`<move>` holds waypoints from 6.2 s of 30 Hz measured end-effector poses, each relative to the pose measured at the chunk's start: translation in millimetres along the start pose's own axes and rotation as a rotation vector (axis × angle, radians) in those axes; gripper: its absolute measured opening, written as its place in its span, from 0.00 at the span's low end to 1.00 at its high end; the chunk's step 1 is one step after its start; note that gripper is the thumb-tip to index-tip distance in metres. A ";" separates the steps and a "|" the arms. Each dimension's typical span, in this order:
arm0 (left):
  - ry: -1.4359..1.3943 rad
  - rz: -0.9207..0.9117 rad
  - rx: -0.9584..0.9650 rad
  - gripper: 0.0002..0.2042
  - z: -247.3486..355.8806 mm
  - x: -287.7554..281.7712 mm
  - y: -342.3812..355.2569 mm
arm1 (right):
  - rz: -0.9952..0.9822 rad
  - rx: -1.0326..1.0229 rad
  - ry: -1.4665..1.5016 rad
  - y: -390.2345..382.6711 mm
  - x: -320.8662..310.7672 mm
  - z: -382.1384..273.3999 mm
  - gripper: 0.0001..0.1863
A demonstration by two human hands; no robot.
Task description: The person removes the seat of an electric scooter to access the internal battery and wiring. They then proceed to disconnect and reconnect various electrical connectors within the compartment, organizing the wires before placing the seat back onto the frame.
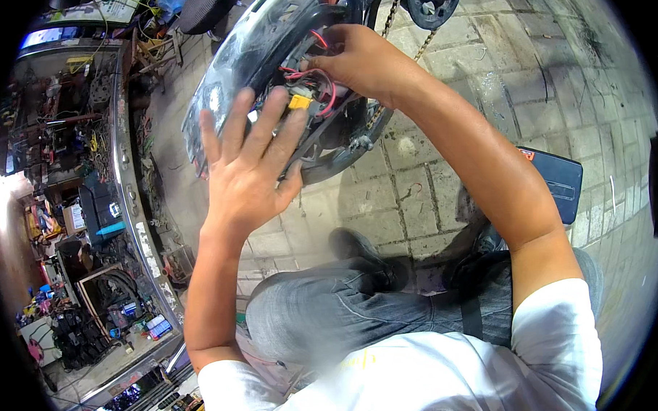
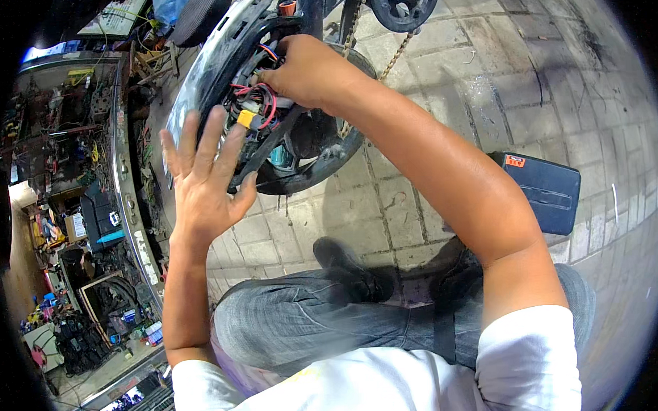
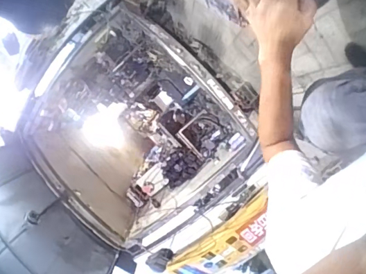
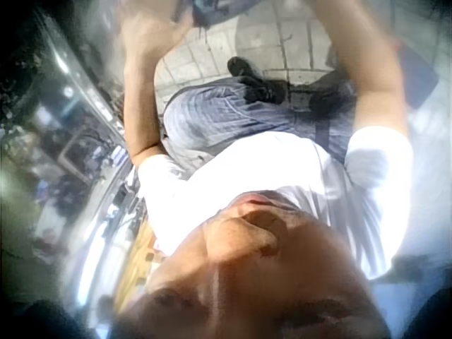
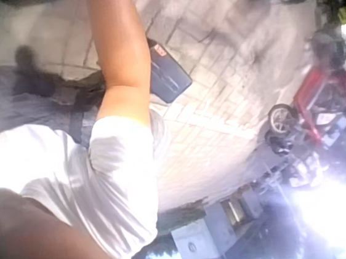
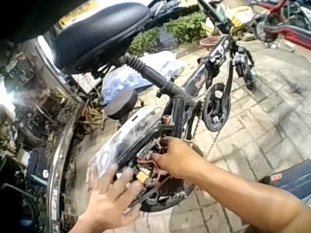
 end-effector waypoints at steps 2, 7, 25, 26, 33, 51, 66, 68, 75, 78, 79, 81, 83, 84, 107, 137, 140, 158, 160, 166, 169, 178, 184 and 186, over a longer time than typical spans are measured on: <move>-0.004 -0.130 -0.041 0.41 4.8 5.2 18.4 | -0.023 0.031 -0.123 -2.3 -1.9 -8.3 0.19; 0.067 -0.278 -0.196 0.40 -0.1 8.8 35.6 | -0.164 0.037 0.176 -7.3 -1.8 -2.4 0.23; 0.086 -0.071 -0.092 0.23 -1.5 3.4 16.9 | -0.277 -0.143 0.146 -12.0 -6.3 0.1 0.27; 0.079 -0.025 -0.085 0.22 1.3 0.4 21.1 | -0.271 -0.118 0.186 -13.7 -6.9 1.4 0.27; -0.047 -0.043 -0.156 0.20 -3.5 -1.3 26.6 | -0.318 -0.093 0.245 -15.5 -3.8 1.2 0.34; -0.209 -0.088 -0.190 0.12 -15.1 -21.8 49.2 | -0.278 -0.190 0.042 -24.3 -4.1 -21.7 0.34; -0.002 -0.091 -0.111 0.14 -12.7 -18.7 28.5 | -0.290 -0.147 0.104 -17.4 -1.4 -13.2 0.42; -0.017 -0.112 -0.126 0.18 -10.6 -20.4 17.9 | -0.273 -0.124 0.085 -17.6 -1.6 -12.6 0.43; 0.074 -0.067 -0.232 0.36 -1.9 -7.3 -4.8 | -0.126 -0.288 -0.148 -17.1 -0.5 -33.0 0.45; 0.078 -0.002 -0.234 0.33 -3.9 -9.3 -5.3 | -0.054 -0.209 -0.303 -14.9 1.4 -27.7 0.39; 0.073 0.001 -0.221 0.33 -3.4 -8.4 -5.4 | -0.044 -0.216 -0.263 -14.0 0.6 -27.1 0.39; 0.065 0.007 -0.193 0.33 -2.3 -4.1 -8.0 | -0.023 -0.230 -0.181 -10.2 0.3 -20.1 0.39; 0.053 0.027 -0.185 0.33 -4.4 -1.0 -9.0 | 0.005 -0.272 -0.200 -8.8 0.7 -20.7 0.39; 0.068 0.034 -0.179 0.33 -6.1 0.4 -8.9 | -0.001 -0.277 -0.191 -9.4 0.9 -21.9 0.38; -0.015 0.237 -0.342 0.27 -27.8 -15.2 5.4 | -0.105 -0.251 0.445 -12.0 -5.9 -7.3 0.29; -0.176 0.356 -0.378 0.20 -21.8 -13.0 -8.0 | -0.049 -0.014 0.401 -31.0 9.8 3.3 0.33; -0.301 0.346 -0.463 0.16 -34.1 -19.9 -5.6 | -0.102 -0.014 0.501 -27.3 17.2 6.1 0.33; -0.202 0.107 -0.421 0.46 -38.5 -20.3 0.6 | 0.072 0.067 0.698 -31.4 26.0 -4.5 0.34; -0.287 0.121 -0.520 0.47 -43.3 -17.7 -0.5 | 0.119 0.057 0.683 -34.1 32.5 5.0 0.35; -0.222 -0.065 -0.472 0.62 -60.9 -16.4 -2.4 | -0.102 0.134 0.893 -55.6 74.9 -11.6 0.22; -0.361 -0.084 -0.532 0.59 -75.8 -12.6 -12.2 | -0.083 0.164 0.854 -56.5 77.8 -11.9 0.18; -0.403 -0.148 -0.505 0.57 -81.9 -9.4 -15.5 | 0.022 0.159 0.853 -58.9 75.3 -8.6 0.17; -0.845 0.064 -0.686 0.41 -154.6 -8.1 -22.7 | 0.109 0.145 0.880 -67.7 87.0 -12.5 0.18; -0.808 0.073 -0.780 0.34 -162.0 4.0 -11.0 | 0.078 0.161 0.783 -70.7 82.0 -13.6 0.17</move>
Point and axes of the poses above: each hand's wrist, its own y-axis towards the middle knuckle, its own x-axis out of the palm, z = x × y, the point moved 8 cm from there along y, towards the middle knuckle, and after that the axes turned 13 degrees about -y, right-handed, at the moved point
